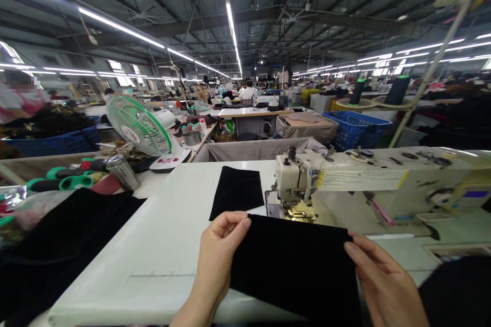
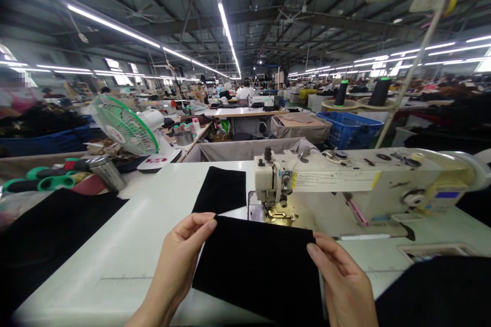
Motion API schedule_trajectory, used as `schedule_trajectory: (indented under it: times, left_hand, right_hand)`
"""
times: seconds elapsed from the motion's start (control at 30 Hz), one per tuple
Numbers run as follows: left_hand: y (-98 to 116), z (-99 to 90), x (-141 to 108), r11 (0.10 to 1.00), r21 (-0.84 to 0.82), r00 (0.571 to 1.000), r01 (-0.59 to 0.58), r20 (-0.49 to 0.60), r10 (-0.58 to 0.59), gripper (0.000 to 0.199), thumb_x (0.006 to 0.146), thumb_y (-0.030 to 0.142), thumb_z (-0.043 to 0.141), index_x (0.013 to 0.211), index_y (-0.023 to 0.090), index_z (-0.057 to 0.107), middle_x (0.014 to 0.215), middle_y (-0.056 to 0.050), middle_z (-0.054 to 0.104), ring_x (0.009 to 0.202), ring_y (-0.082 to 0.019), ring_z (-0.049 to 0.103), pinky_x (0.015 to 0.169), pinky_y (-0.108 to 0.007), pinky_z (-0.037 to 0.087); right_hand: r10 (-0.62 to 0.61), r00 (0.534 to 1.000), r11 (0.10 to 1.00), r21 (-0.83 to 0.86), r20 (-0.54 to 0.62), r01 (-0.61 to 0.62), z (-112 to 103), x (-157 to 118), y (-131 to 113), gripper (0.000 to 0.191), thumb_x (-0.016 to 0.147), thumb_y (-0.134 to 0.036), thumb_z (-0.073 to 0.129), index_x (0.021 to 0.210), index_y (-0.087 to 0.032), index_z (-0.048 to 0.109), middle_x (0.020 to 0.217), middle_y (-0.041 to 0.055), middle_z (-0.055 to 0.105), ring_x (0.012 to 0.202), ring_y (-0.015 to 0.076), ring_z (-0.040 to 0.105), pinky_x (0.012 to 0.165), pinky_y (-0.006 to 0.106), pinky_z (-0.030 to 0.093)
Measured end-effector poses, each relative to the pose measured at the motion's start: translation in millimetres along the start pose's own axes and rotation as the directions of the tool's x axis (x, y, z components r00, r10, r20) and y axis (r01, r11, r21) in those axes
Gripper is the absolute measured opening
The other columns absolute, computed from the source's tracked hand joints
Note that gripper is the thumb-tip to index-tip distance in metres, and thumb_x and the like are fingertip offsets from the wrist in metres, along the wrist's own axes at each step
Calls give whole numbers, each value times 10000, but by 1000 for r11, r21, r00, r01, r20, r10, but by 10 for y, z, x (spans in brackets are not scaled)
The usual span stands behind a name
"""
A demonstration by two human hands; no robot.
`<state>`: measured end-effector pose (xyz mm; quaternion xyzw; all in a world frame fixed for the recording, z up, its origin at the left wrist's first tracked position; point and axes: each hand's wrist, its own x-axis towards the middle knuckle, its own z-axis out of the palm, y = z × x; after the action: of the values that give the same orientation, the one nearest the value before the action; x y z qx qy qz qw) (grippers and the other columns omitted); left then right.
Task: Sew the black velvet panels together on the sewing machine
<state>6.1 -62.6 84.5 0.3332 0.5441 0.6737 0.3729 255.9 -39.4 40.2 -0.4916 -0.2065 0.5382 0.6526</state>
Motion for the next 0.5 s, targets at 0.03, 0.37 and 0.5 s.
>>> schedule_trajectory:
  times: [0.03,0.37,0.5]
  left_hand:
    - [4,3,6,1000,0,1000,-4,-5,4,261,585,365,881,676,171,733,855,-24,739,807,-127,641,761,-183,496]
    - [13,-90,197,995,-103,993,2,-120,-14,469,324,273,960,656,200,637,741,50,725,763,-93,676,744,-92,535]
    - [-129,-226,292,997,-16,996,-77,-53,76,404,454,305,925,662,204,593,765,64,715,770,-82,673,751,-93,531]
  right_hand:
    - [-16,1000,1000,-7,8,16,-8,15,17,471,396,-363,962,810,-205,801,930,23,780,953,186,701,756,129,563]
    - [-317,918,928,-124,238,352,119,-2,-17,243,696,-414,839,799,-201,784,877,43,758,808,183,690,768,265,561]
    - [-308,923,939,-83,233,334,177,8,-32,257,698,-410,842,803,-189,765,772,31,738,751,172,672,728,271,551]
